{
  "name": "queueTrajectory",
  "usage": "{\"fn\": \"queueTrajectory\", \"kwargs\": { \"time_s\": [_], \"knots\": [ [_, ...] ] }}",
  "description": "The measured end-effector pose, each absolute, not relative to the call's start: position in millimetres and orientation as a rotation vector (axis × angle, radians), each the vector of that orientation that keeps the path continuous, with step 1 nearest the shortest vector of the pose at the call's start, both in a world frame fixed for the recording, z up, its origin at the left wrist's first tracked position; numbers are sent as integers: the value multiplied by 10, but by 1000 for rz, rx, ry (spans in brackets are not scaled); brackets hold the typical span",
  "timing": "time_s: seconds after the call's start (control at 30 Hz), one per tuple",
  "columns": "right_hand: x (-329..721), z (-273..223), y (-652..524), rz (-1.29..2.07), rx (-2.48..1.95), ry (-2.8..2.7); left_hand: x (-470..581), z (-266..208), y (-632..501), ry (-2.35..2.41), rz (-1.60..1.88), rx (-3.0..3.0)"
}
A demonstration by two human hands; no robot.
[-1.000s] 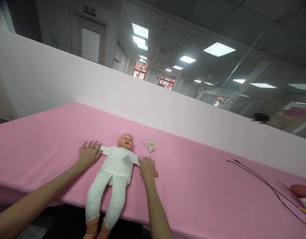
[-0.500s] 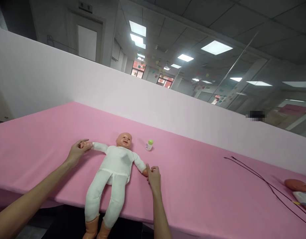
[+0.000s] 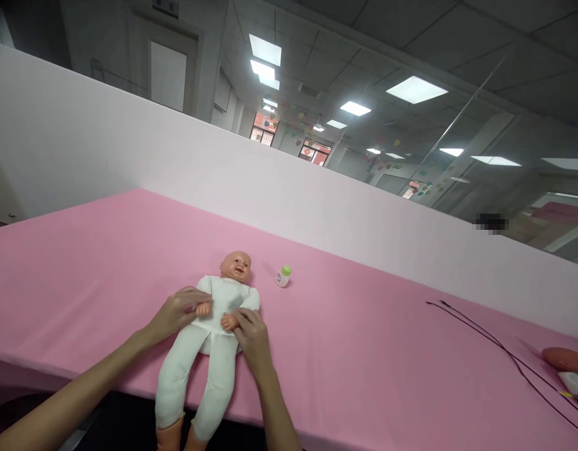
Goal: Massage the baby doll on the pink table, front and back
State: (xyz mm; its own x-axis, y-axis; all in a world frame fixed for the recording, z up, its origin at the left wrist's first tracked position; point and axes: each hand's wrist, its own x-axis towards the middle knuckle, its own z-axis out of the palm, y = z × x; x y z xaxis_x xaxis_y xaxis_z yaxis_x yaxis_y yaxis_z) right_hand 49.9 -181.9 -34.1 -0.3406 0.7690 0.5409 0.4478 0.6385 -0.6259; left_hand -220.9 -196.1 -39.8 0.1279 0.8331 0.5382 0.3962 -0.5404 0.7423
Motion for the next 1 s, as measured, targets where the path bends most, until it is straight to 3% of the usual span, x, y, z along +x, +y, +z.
{"fn": "queueTrajectory", "kwargs": {
  "time_s": [0.17,0.3,0.4,0.5,0.67,0.87,1.0],
  "knots": [
    [482,-280,-1774,470,-926,-2087,-2212,-436,-1976,1257,1407,1997],
    [712,-264,-1511,669,-1146,-1283,-2394,-442,-1807,1608,1774,1252],
    [954,-372,-1280,861,-1221,-732,-2597,-480,-1617,1557,1809,700],
    [1100,-456,-1165,1006,-1215,-594,-2703,-479,-1493,1434,1785,548],
    [1024,-278,-1285,984,-1162,-944,-2528,-272,-1541,1461,1806,938],
    [752,-146,-1622,680,-999,-1921,-2215,-164,-1776,1194,1375,2047],
    [639,-241,-1746,430,-903,-2246,-2140,-274,-1838,1177,1288,2298]
  ]
}}
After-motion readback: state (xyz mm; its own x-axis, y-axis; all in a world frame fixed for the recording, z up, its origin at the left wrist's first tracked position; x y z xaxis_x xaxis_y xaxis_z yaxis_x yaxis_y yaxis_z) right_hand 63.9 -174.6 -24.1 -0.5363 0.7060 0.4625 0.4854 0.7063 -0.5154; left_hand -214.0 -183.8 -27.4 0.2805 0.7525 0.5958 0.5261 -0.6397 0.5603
